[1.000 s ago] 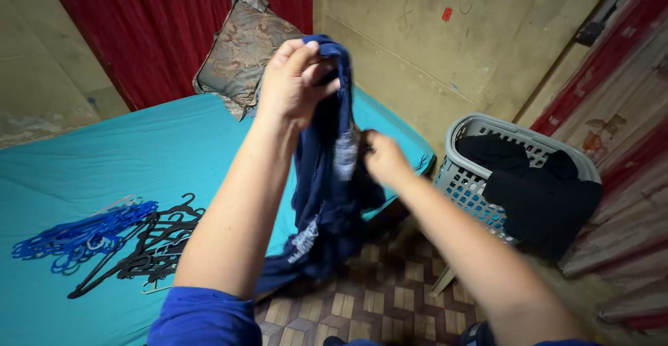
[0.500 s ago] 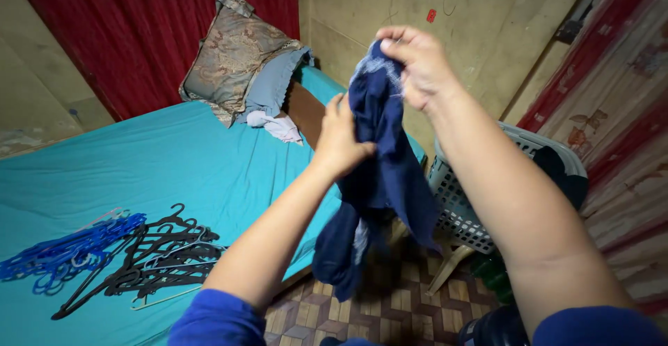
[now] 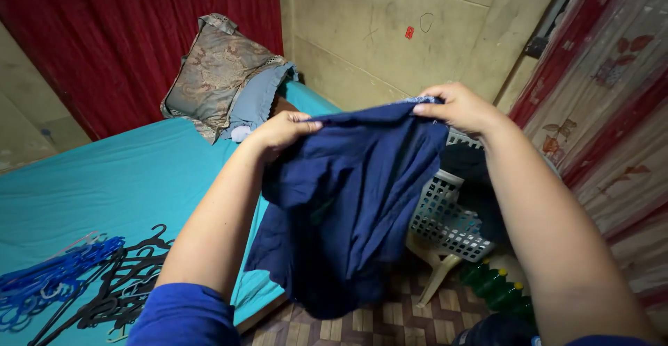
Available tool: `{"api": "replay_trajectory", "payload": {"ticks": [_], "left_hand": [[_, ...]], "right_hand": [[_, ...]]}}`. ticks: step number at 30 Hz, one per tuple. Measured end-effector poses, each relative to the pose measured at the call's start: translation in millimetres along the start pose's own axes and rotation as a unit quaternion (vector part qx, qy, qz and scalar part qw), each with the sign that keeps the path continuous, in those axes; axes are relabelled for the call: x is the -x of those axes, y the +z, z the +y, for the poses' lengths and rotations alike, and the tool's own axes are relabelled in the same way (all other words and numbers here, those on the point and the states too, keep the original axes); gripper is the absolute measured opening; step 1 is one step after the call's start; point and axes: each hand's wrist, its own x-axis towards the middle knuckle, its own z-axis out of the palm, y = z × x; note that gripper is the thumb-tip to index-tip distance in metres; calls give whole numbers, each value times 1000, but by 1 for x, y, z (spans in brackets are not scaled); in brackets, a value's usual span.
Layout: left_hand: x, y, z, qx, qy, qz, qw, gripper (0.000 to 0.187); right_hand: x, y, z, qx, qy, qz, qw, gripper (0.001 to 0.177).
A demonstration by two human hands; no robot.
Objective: The person hangs a red top and a black top on hangers and places them into a wooden closet. They then pick up a blue shirt from a laundry basket, button it up, and place it back in the basket.
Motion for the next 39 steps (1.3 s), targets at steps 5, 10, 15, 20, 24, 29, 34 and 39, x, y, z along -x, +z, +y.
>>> {"api": "replay_trajectory", "payload": {"ticks": [5, 10, 15, 20, 24, 29, 34, 39], "left_hand": [[8, 7, 20, 68, -7, 12, 998, 34], [-19, 28, 32, 262, 39, -11, 964, 40], [-64, 62, 63, 390, 47, 17, 920, 48], [-52, 71, 95, 416, 124, 43, 900, 55], [-43, 55, 116, 353, 191, 65, 914, 68], [-33, -6, 114, 302, 155, 168, 925, 76], [-4, -71, 93, 337, 248, -68, 906, 77], [-12, -37, 32, 439, 429, -486, 622, 84]], "right_hand": [[7, -7, 8, -156, 33, -14, 987, 25], [-2, 18, -13, 260, -124, 215, 933, 23], [1, 107, -40, 18, -239, 292, 926, 26], [36, 213, 7, 11, -125, 324, 938, 57], [37, 261, 76, 59, -60, 85, 993, 64], [8, 169, 110, 5, 225, -67, 972, 41], [12, 53, 72, 27, 100, -16, 994, 32], [6, 51, 43, -103, 21, 86, 991, 19]]}}
